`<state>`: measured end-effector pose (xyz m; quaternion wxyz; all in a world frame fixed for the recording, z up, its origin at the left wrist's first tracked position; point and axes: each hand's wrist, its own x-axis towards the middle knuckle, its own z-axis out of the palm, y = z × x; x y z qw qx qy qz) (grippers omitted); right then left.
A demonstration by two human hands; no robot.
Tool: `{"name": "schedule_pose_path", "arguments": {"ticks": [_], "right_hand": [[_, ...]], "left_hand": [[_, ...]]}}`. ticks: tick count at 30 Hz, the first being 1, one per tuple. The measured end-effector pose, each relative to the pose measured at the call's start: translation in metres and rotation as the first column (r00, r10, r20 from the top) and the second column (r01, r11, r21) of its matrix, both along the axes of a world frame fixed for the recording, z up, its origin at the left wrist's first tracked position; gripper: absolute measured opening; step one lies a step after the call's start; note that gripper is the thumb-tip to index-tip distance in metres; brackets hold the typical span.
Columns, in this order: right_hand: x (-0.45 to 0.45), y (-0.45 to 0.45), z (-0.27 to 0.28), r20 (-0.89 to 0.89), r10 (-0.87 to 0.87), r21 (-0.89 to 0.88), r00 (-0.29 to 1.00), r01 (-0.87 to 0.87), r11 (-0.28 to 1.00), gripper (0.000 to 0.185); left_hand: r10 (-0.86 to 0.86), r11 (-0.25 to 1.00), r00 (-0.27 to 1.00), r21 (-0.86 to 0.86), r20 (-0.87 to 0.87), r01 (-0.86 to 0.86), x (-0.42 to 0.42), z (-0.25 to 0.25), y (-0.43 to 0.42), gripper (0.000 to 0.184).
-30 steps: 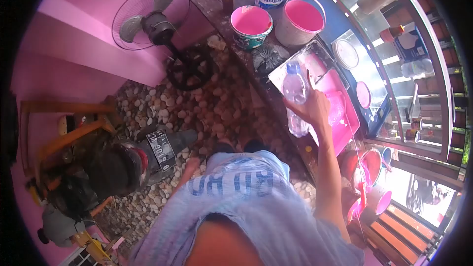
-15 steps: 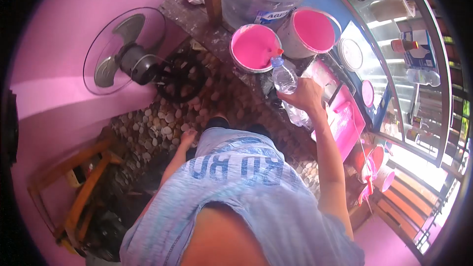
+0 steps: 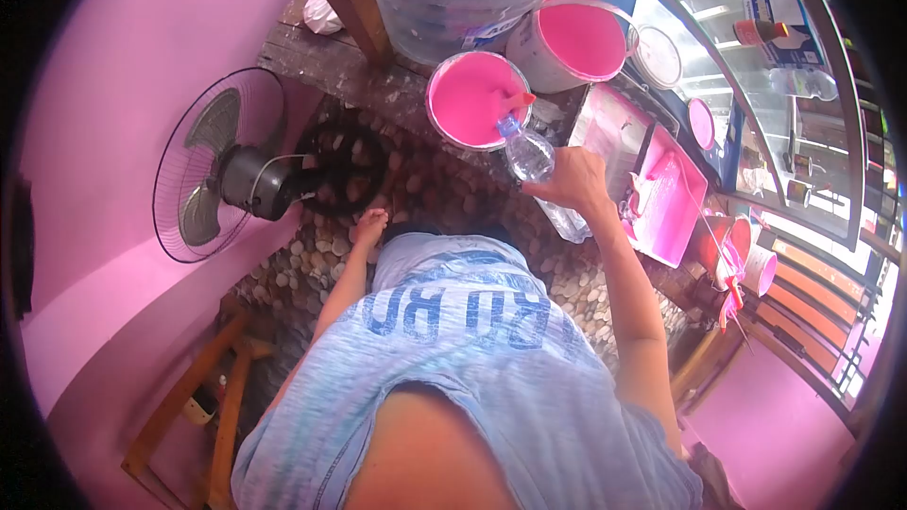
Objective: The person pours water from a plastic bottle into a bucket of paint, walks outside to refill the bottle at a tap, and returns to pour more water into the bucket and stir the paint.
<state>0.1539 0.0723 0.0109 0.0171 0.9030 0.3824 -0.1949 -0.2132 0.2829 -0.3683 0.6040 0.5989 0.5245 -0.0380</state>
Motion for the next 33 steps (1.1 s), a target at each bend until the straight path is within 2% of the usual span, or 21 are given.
{"name": "schedule_pose_path", "arguments": {"ticks": [3, 4, 7, 10, 13, 16, 19, 22, 27, 33], "right_hand": [[0.0, -0.001, 0.001, 0.002, -0.017, -0.005, 1.0, 0.017, 1.0, 0.057], [-0.001, -0.002, 0.002, 0.003, -0.03, -0.005, 1.0, 0.03, 1.0, 0.057], [-0.002, -0.006, 0.002, 0.018, -0.032, -0.008, 0.999, 0.032, 0.999, 0.057], [-0.002, -0.007, 0.0, 0.026, -0.036, 0.003, 0.999, 0.036, 0.999, 0.057], [-0.004, -0.011, -0.003, 0.034, -0.037, -0.005, 0.999, 0.037, 0.999, 0.057], [-0.004, -0.01, -0.005, 0.024, -0.036, -0.014, 0.999, 0.036, 0.999, 0.057], [-0.005, -0.007, -0.004, 0.008, -0.036, -0.026, 0.999, 0.037, 0.999, 0.055], [-0.006, -0.008, -0.007, 0.023, -0.029, -0.011, 0.999, 0.029, 1.0, 0.056], [-0.006, -0.008, -0.009, 0.032, -0.018, -0.006, 0.999, 0.018, 1.0, 0.058], [-0.006, -0.008, -0.01, 0.045, -0.011, -0.01, 0.999, 0.011, 1.0, 0.058]], "left_hand": [[-0.085, 0.996, 0.994, 0.009, -0.069, 0.086, -0.002, -0.009, -0.004, 0.032], [-0.12, 0.992, 0.982, 0.028, -0.145, 0.125, -0.004, -0.012, -0.003, 0.033], [-0.084, 0.994, 0.994, 0.062, -0.072, 0.088, -0.015, -0.022, 0.0, 0.028], [-0.085, 0.994, 0.981, 0.058, -0.172, 0.097, -0.019, -0.002, 0.007, 0.027], [-0.081, 0.993, 0.992, 0.079, -0.093, 0.089, -0.029, -0.02, 0.014, 0.026], [-0.112, 0.989, 0.981, 0.081, -0.16, 0.126, -0.029, -0.017, 0.018, 0.025], [-0.116, 0.987, 0.986, 0.094, -0.122, 0.128, -0.025, -0.03, 0.019, 0.026], [-0.083, 0.995, 0.996, 0.061, -0.012, 0.084, -0.02, -0.031, 0.015, 0.026], [-0.077, 0.996, 0.994, 0.038, -0.074, 0.08, -0.004, -0.002, 0.011, 0.026], [-0.126, 0.99, 0.98, 0.044, -0.151, 0.134, -0.007, -0.001, 0.014, 0.027]]}}
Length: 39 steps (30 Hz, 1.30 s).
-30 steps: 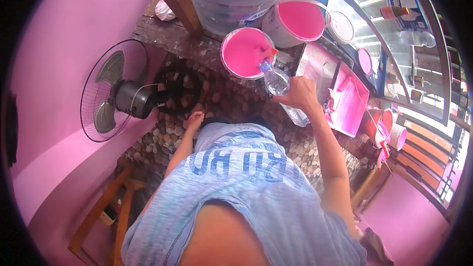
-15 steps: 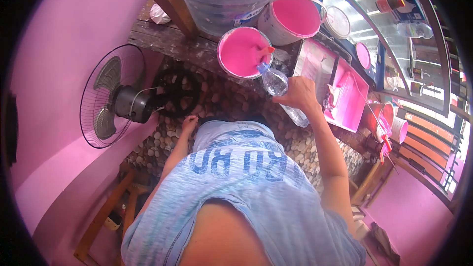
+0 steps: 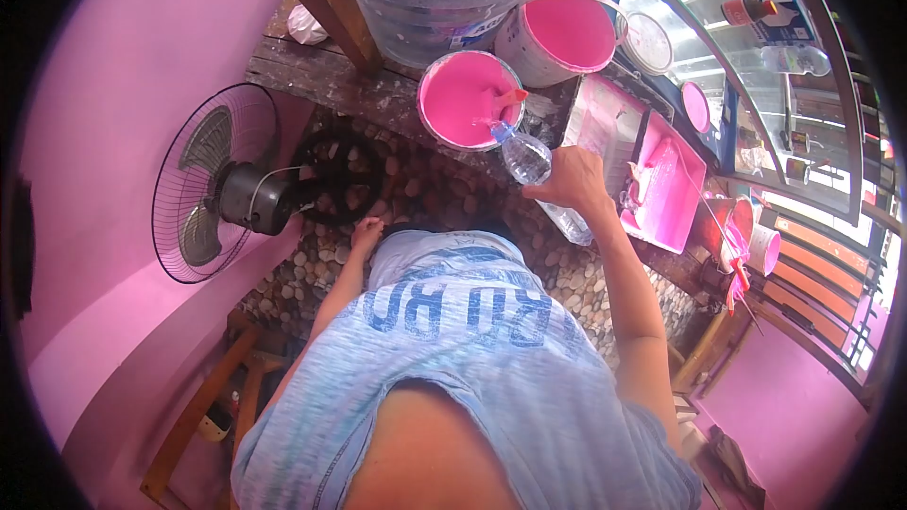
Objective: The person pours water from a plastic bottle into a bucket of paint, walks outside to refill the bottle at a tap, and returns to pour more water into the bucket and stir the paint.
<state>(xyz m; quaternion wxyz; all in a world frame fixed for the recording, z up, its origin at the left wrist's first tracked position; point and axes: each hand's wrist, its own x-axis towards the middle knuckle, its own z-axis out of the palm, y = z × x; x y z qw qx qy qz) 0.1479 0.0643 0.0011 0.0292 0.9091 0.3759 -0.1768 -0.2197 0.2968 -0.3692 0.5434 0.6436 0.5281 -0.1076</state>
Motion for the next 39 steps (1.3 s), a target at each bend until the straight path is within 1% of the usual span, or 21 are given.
{"name": "schedule_pose_path", "arguments": {"ticks": [2, 5, 8, 10, 13, 16, 17, 19, 22, 23, 25, 28, 31, 34, 37, 39], "right_hand": [[0.0, 0.0, 0.0, -0.005, -0.004, -0.009, 1.0, 0.004, 1.0, 0.057], [0.001, -0.001, -0.002, -0.003, -0.005, 0.008, 1.0, 0.005, 1.0, 0.057], [0.001, 0.002, 0.001, -0.025, -0.017, -0.028, 1.0, 0.016, 0.999, 0.057], [0.001, 0.0, 0.0, -0.019, -0.011, -0.022, 1.0, 0.011, 1.0, 0.058], [0.002, 0.0, 0.001, -0.012, -0.004, -0.016, 1.0, 0.004, 1.0, 0.057], [0.002, -0.001, 0.001, -0.003, 0.001, -0.002, 1.0, -0.001, 1.0, 0.057], [0.002, -0.002, 0.001, 0.0, 0.002, 0.005, 1.0, -0.002, 1.0, 0.057], [0.001, 0.0, 0.003, 0.003, -0.001, 0.003, 1.0, 0.001, 1.0, 0.057], [0.001, 0.0, 0.003, 0.002, -0.005, -0.01, 1.0, 0.005, 1.0, 0.056], [0.001, 0.0, 0.002, 0.001, -0.006, -0.015, 1.0, 0.006, 1.0, 0.056], [-0.001, 0.0, 0.003, -0.008, -0.007, -0.004, 1.0, 0.007, 1.0, 0.056], [-0.002, 0.0, 0.003, -0.017, -0.016, 0.004, 1.0, 0.016, 1.0, 0.056], [-0.004, 0.0, 0.002, -0.012, -0.021, 0.009, 1.0, 0.021, 1.0, 0.056], [-0.006, -0.001, -0.001, -0.009, -0.029, 0.009, 1.0, 0.029, 1.0, 0.057], [-0.01, -0.002, 0.0, 0.003, -0.05, 0.056, 0.999, 0.05, 0.997, 0.056], [-0.016, 0.001, 0.002, -0.015, -0.082, 0.123, 0.996, 0.084, 0.989, 0.054]], "left_hand": [[0.005, 1.0, 1.0, -0.015, -0.006, -0.005, 0.0, 0.003, 0.001, 0.027], [0.019, 0.999, 1.0, -0.026, -0.013, -0.019, -0.004, -0.008, 0.003, 0.028], [0.016, 1.0, 1.0, -0.026, -0.027, -0.017, -0.004, -0.008, 0.004, 0.029], [0.013, 1.0, 1.0, -0.028, -0.021, -0.013, 0.001, 0.003, 0.004, 0.031], [-0.077, 0.99, 0.995, 0.114, -0.058, 0.083, 0.012, 0.031, 0.003, 0.026], [-0.122, 0.992, 0.991, 0.039, -0.048, 0.124, 0.018, 0.034, 0.008, 0.023], [-0.122, 0.992, 0.992, 0.034, -0.027, 0.123, 0.019, 0.035, 0.008, 0.024], [-0.122, 0.992, 0.992, 0.025, 0.016, 0.121, 0.03, 0.058, 0.009, 0.025], [-0.164, 0.984, 0.973, 0.09, 0.161, 0.151, 0.047, 0.061, 0.012, 0.028], [-0.19, 0.98, 0.967, 0.093, 0.168, 0.176, 0.054, 0.062, 0.014, 0.027], [-0.24, 0.969, 0.954, 0.098, 0.182, 0.225, 0.077, 0.085, 0.015, 0.027], [-0.293, 0.954, 0.923, 0.018, 0.249, 0.298, 0.109, 0.122, 0.013, 0.024], [-0.309, 0.936, 0.863, -0.036, 0.399, 0.351, 0.136, 0.16, 0.003, 0.026], [-0.388, 0.872, 0.8, -0.1, 0.457, 0.48, 0.158, 0.191, -0.011, 0.029], [-0.447, 0.789, 0.689, -0.111, 0.57, 0.604, 0.176, 0.225, -0.028, 0.043], [-0.492, 0.754, 0.627, -0.064, 0.605, 0.654, 0.188, 0.258, -0.038, 0.059]]}}
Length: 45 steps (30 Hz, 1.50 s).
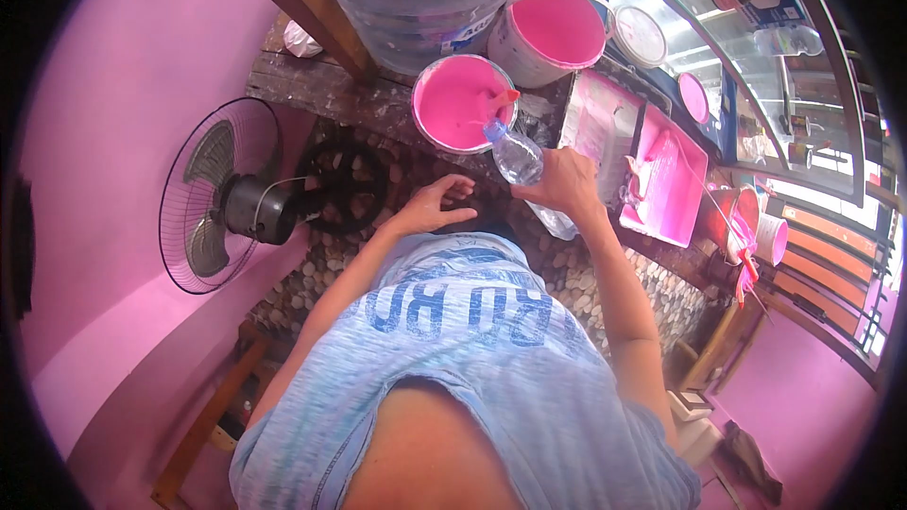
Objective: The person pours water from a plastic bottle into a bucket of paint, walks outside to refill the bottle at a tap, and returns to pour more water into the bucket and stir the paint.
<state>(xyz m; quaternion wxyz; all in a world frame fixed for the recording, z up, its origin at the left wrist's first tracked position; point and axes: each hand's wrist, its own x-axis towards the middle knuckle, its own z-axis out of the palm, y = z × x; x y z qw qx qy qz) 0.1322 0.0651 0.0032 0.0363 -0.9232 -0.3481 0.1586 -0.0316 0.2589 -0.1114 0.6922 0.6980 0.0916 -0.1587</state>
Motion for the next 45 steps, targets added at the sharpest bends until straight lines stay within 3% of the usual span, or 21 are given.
{"name": "schedule_pose_path", "arguments": {"ticks": [4, 7, 9, 11, 15, 18, 21, 24, 27, 28, 31, 32, 39, 45], "right_hand": [[-0.015, 0.009, 0.007, -0.063, -0.089, 0.191, 0.994, 0.099, 0.977, 0.051], [-0.028, 0.007, 0.011, -0.065, -0.172, 0.322, 0.983, 0.184, 0.929, 0.051], [-0.038, -0.001, 0.001, -0.1, -0.199, 0.507, 0.975, 0.222, 0.833, 0.051], [-0.051, -0.003, 0.005, -0.104, -0.252, 0.573, 0.962, 0.265, 0.776, 0.05], [-0.062, -0.022, 0.018, -0.125, -0.228, 0.656, 0.966, 0.253, 0.711, 0.076], [-0.067, -0.051, 0.036, -0.391, -0.275, 0.732, 0.878, 0.478, 0.485, 0.073], [-0.059, -0.091, 0.039, -0.545, -0.312, 0.784, 0.778, 0.605, 0.14, 0.057], [-0.048, -0.126, 0.056, -0.191, -0.358, 0.952, 0.914, 0.261, 0.16, 0.04], [-0.045, -0.163, 0.076, -0.118, -0.344, 0.933, 0.931, 0.222, 0.283, 0.038], [-0.039, -0.182, 0.077, 0.009, -0.334, 0.919, 0.943, 0.123, 0.374, 0.037], [-0.028, -0.246, 0.09, -0.003, -0.314, 0.896, 0.949, 0.142, 0.421, 0.039], [-0.023, -0.265, 0.092, 0.095, -0.332, 0.904, 0.939, 0.058, 0.423, 0.041], [-0.014, -0.393, 0.115, -0.347, -0.305, 0.901, 0.887, 0.406, 0.156, 0.035], [-0.012, -0.47, 0.115, -0.388, -0.247, 0.912, 0.888, 0.409, 0.039, 0.029]], "left_hand": [[-0.06, 0.995, 0.979, 0.09, 0.192, 0.043, 0.021, 0.043, -0.019, 0.09], [-0.069, 0.984, 0.968, 0.174, 0.243, 0.027, 0.036, 0.058, -0.038, 0.101], [-0.031, 0.952, 0.897, 0.286, 0.441, -0.108, 0.045, 0.062, -0.054, 0.098], [-0.004, 0.963, 0.916, 0.247, 0.401, -0.104, 0.049, 0.063, -0.062, 0.093], [-0.012, 0.985, 0.902, 0.162, 0.432, -0.065, 0.054, 0.069, -0.073, 0.086], [0.0, 0.971, 0.894, 0.212, 0.448, -0.106, 0.055, 0.091, -0.089, 0.082], [-0.071, 0.959, 0.888, 0.277, 0.454, -0.065, 0.058, 0.097, -0.112, 0.08], [-0.158, 0.967, 0.883, 0.248, 0.442, 0.048, 0.068, 0.111, -0.145, 0.076], [-0.285, 0.939, 0.871, 0.3, 0.4, 0.17, 0.08, 0.131, -0.191, 0.08], [-0.284, 0.941, 0.856, 0.296, 0.432, 0.163, 0.086, 0.132, -0.209, 0.08], [-0.338, 0.931, 0.827, 0.288, 0.449, 0.224, 0.104, 0.142, -0.263, 0.079], [-0.362, 0.924, 0.828, 0.283, 0.429, 0.258, 0.11, 0.14, -0.281, 0.079], [-0.522, 0.85, 0.758, 0.312, 0.391, 0.425, 0.153, 0.152, -0.396, 0.082], [-0.616, 0.783, 0.687, 0.208, 0.385, 0.586, 0.18, 0.153, -0.459, 0.081]]}}
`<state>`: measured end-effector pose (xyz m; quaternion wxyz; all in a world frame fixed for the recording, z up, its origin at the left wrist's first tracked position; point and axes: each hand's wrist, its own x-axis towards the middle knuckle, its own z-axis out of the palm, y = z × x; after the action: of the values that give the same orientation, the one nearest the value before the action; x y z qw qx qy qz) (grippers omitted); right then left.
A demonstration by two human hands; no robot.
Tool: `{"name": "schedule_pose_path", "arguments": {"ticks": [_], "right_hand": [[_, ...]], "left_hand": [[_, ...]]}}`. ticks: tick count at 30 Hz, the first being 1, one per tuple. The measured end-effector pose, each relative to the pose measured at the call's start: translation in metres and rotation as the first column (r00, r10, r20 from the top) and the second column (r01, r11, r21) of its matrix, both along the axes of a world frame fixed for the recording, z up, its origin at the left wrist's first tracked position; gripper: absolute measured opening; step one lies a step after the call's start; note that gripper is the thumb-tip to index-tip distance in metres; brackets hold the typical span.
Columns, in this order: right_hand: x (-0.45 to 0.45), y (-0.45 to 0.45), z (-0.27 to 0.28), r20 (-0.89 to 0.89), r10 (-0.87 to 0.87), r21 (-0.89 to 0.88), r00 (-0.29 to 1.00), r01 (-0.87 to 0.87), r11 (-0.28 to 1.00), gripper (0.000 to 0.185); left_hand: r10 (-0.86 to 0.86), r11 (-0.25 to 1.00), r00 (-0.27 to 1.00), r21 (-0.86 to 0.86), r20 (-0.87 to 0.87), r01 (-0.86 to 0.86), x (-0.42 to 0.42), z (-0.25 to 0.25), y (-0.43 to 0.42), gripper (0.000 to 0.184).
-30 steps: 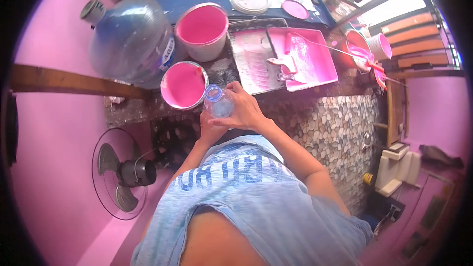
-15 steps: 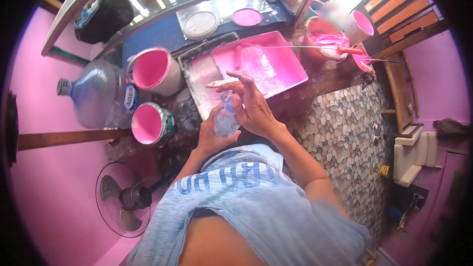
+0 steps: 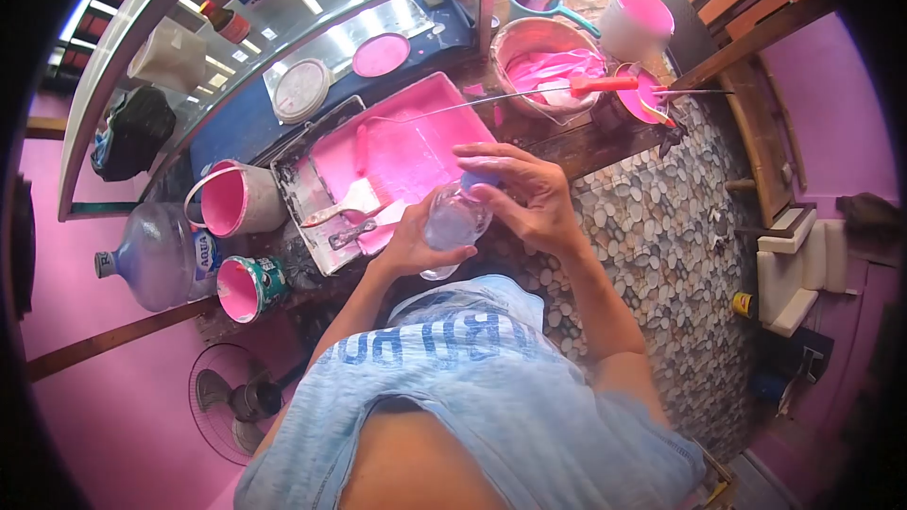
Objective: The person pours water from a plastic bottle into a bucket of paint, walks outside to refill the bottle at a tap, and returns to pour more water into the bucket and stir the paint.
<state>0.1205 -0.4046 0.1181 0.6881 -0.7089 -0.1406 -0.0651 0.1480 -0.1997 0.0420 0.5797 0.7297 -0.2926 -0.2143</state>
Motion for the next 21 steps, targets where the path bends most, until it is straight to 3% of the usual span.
{"name": "schedule_pose_path", "arguments": {"ticks": [3, 4, 7, 10, 11, 14, 16, 18, 19, 21], "right_hand": [[-0.002, -0.028, -0.002, 0.02, 0.014, 0.076, 1.0, -0.015, 0.997, 0.029], [-0.002, -0.035, -0.001, -0.021, 0.038, 0.186, 0.999, -0.033, 0.982, 0.03], [0.002, -0.064, -0.004, 0.043, 0.202, 0.28, 0.978, -0.206, 0.937, 0.032], [0.013, -0.08, -0.006, 0.19, 0.333, 0.347, 0.924, -0.38, 0.857, 0.035], [0.012, -0.082, -0.003, 0.158, 0.299, 0.35, 0.941, -0.336, 0.874, 0.037], [0.009, -0.09, 0.011, 0.01, 0.061, 0.163, 0.998, -0.061, 0.985, 0.036], [0.003, -0.091, 0.015, -0.091, -0.104, 0.043, 0.99, 0.108, 0.993, 0.032], [0.002, -0.089, 0.018, -0.127, -0.219, -0.083, 0.967, 0.21, 0.974, 0.03], [0.001, -0.088, 0.017, -0.045, -0.227, -0.141, 0.973, 0.219, 0.965, 0.027], [-0.003, -0.09, 0.017, 0.089, -0.299, -0.352, 0.95, 0.311, 0.883, 0.028]], "left_hand": [[-0.111, 0.992, 0.981, -0.081, -0.16, 0.099, 0.012, 0.003, -0.023, 0.079], [-0.204, 0.976, 0.945, -0.127, -0.254, 0.177, 0.017, 0.003, -0.029, 0.079], [-0.46, 0.887, 0.755, -0.266, -0.466, 0.377, 0.031, 0.002, -0.042, 0.079], [-0.665, 0.746, 0.563, -0.39, -0.491, 0.54, 0.041, 0.008, -0.061, 0.079], [-0.68, 0.732, 0.532, -0.42, -0.505, 0.537, 0.041, 0.009, -0.066, 0.078], [-0.424, 0.904, 0.774, -0.275, -0.471, 0.328, 0.032, 0.021, -0.08, 0.078], [-0.203, 0.976, 0.937, -0.139, -0.286, 0.168, 0.024, 0.01, -0.093, 0.078], [-0.007, 0.996, 0.994, -0.084, -0.111, -0.002, 0.019, 0.005, -0.105, 0.078], [0.048, 0.994, 0.997, -0.099, -0.056, -0.053, 0.017, 0.003, -0.109, 0.079], [0.008, 0.998, 0.999, -0.054, -0.04, -0.01, 0.017, -0.001, -0.108, 0.08]]}}
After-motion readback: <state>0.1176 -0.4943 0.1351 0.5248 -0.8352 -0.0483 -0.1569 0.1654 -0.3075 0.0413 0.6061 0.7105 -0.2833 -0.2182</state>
